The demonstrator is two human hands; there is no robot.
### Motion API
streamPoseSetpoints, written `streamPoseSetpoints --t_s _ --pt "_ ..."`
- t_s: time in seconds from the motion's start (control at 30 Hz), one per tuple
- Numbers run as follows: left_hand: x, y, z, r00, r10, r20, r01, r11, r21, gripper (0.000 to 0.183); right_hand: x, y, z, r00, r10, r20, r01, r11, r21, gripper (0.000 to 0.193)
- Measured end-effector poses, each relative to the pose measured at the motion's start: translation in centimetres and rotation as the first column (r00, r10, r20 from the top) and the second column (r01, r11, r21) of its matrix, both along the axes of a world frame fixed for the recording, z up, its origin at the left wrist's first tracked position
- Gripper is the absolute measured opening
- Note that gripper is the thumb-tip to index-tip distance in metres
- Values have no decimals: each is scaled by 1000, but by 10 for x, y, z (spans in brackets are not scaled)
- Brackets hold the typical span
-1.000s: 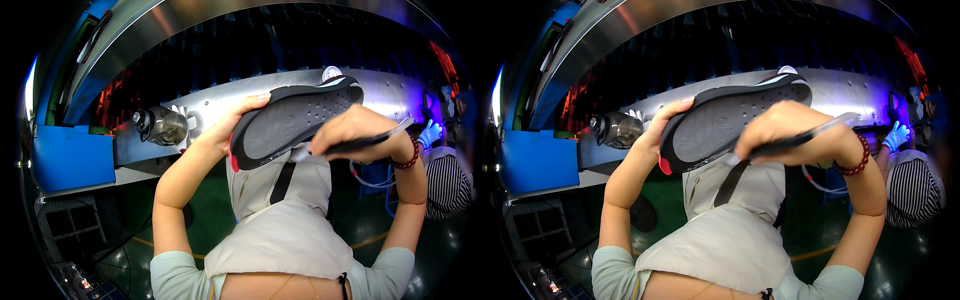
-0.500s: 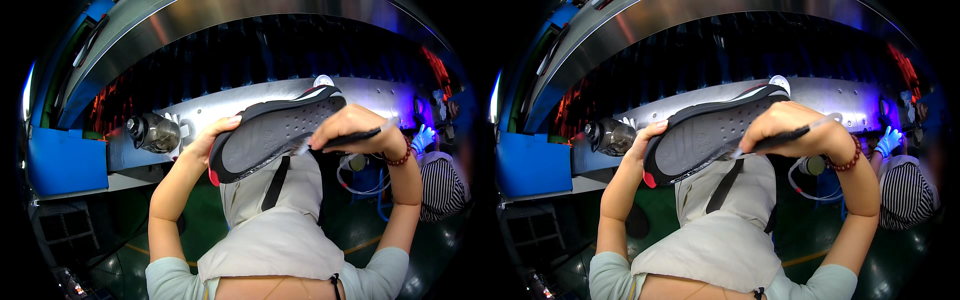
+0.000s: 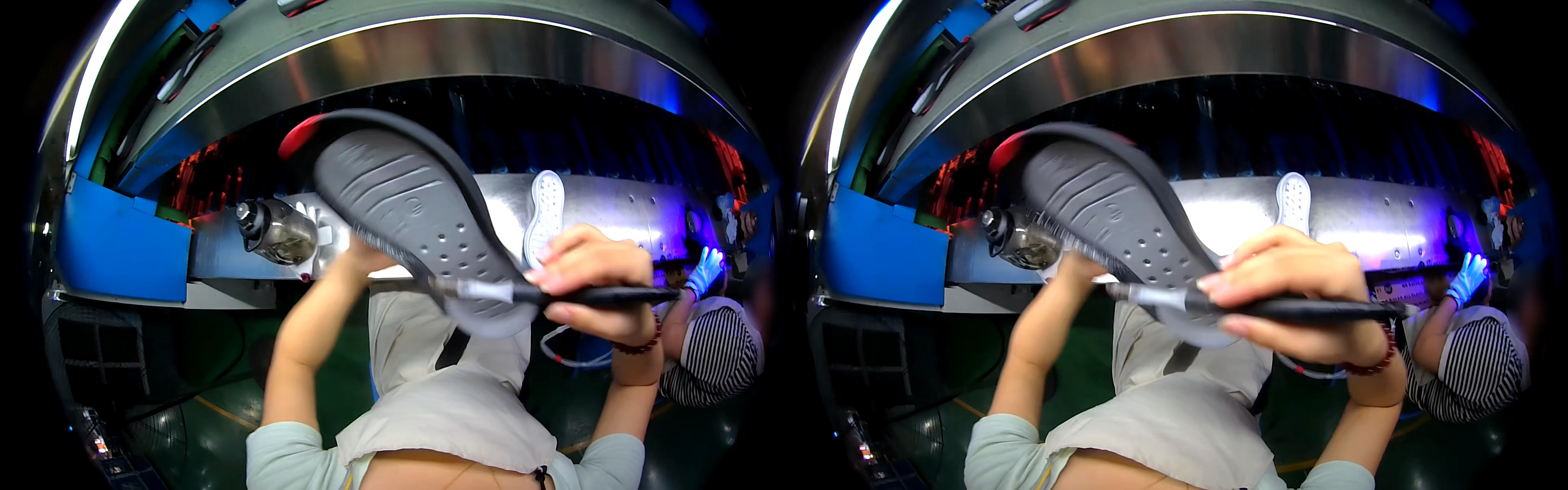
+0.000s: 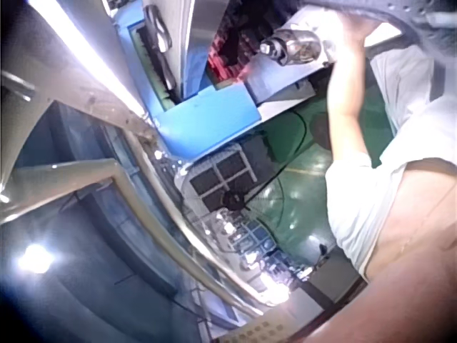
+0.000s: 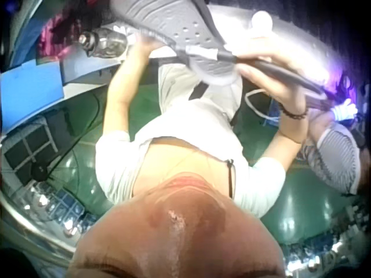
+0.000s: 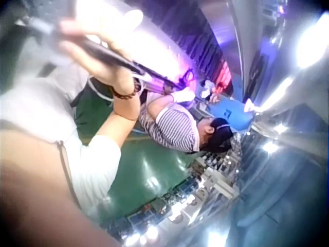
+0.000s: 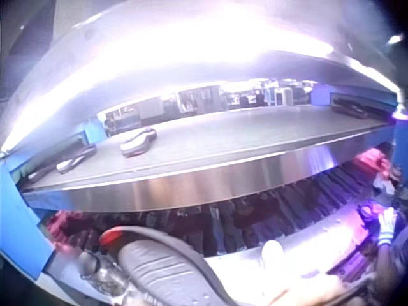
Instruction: The person picks up gray shoe insoles from a conveyor belt and scrubs their surfaces with a brush. They repeatedly dip the brush into a container, apply it to the insole, and place the insole back on the belt.
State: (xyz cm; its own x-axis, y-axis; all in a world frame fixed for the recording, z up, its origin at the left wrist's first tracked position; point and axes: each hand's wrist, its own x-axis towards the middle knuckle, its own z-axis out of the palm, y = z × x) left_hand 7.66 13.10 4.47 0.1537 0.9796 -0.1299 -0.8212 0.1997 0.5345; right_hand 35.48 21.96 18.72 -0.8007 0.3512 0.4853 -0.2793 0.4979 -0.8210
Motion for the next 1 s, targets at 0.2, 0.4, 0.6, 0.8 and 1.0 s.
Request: streamPoseSetpoints --t_s 0.2,0.4,0.6,0.8,1.0 --pt "69 26 -30 997 -52 64 63 980 -187 91 -24 24 -84 934 -318 164 355 766 -537 15" --pt "85 26 -27 993 -87 83 98 986 -137 93 -35 36 -98 898 -414 148 420 706 -571 16" --pt "94 34 -19 999 -22 50 29 988 -151 90 -55 27 -96 832 -551 -63 553 818 160 16" --pt "66 35 -5 991 130 -18 -132 985 -110 89 -27 -27 -103 961 -267 73 232 922 310 14" --pt "87 24 12 997 60 43 -59 998 -27 93 -23 11 -66 941 -331 70 338 906 -256 16"
